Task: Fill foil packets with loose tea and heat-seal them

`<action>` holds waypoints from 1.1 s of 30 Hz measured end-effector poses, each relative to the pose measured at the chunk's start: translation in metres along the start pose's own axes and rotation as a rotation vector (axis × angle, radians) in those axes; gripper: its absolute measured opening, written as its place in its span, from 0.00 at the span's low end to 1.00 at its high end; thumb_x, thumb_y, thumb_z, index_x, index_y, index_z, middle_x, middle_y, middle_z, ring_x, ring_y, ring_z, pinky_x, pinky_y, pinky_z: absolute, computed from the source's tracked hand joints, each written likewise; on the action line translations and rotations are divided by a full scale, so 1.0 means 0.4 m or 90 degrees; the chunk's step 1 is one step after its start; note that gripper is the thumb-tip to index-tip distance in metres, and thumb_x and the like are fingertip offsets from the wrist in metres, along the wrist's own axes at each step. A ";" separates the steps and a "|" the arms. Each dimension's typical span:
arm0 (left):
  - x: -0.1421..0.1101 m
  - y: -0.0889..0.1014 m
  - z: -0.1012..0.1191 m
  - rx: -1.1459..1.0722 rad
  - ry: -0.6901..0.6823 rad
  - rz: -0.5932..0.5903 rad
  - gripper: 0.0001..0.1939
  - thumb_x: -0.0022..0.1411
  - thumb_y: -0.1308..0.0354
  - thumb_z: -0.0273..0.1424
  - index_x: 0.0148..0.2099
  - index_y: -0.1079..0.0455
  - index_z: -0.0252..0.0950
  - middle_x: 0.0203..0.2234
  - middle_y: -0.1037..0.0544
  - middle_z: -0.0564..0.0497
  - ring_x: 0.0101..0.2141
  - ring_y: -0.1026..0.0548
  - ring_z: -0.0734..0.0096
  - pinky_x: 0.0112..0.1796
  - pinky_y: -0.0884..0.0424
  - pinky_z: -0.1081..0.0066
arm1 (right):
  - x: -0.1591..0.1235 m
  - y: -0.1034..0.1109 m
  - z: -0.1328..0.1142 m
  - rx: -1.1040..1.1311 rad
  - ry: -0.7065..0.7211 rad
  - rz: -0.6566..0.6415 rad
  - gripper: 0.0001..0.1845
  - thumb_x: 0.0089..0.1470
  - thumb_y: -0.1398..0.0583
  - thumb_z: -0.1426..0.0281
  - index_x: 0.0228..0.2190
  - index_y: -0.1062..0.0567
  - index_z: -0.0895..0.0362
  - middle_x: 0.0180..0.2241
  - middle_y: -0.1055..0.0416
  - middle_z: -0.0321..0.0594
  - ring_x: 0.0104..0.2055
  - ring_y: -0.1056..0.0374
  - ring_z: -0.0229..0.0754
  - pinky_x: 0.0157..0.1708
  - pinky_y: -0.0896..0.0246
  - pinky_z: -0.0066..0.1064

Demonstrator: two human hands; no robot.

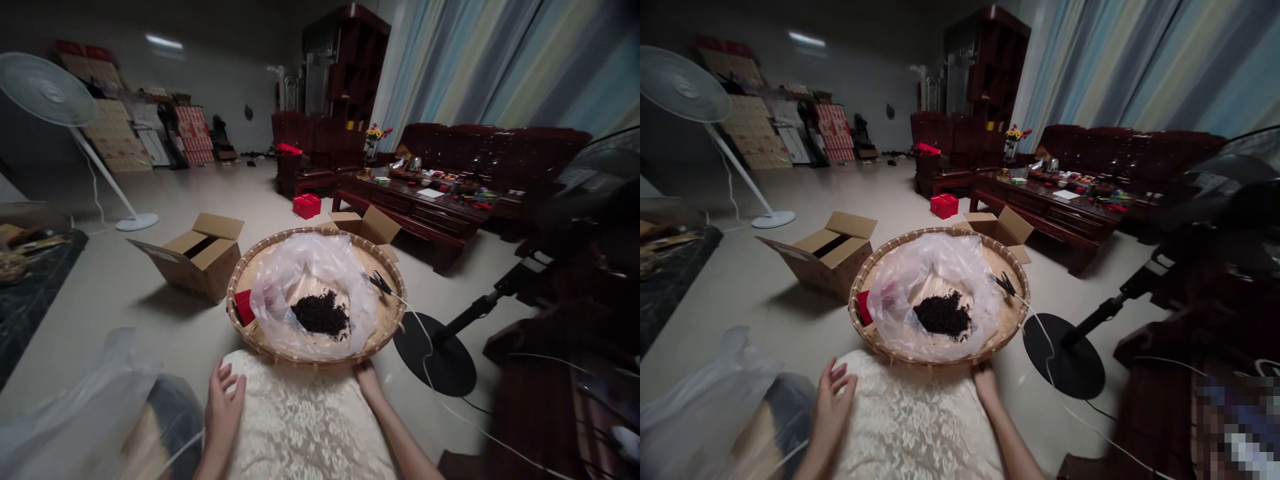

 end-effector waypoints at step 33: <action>-0.178 0.004 0.039 0.173 -0.141 -0.245 0.08 0.44 0.42 0.20 0.26 0.32 0.38 0.24 0.31 0.49 0.42 0.30 0.54 0.55 0.41 0.57 | -0.349 0.072 -0.172 -0.152 0.134 -0.505 0.11 0.43 0.37 0.63 0.22 0.28 0.58 0.21 0.41 0.30 0.26 0.46 0.35 0.28 0.50 0.25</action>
Point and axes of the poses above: each hand's wrist, its own x-axis towards the middle knuckle, its own y-axis out of the back of the hand, z = x × y, the point moved 7 cm from there along x, towards the middle knuckle
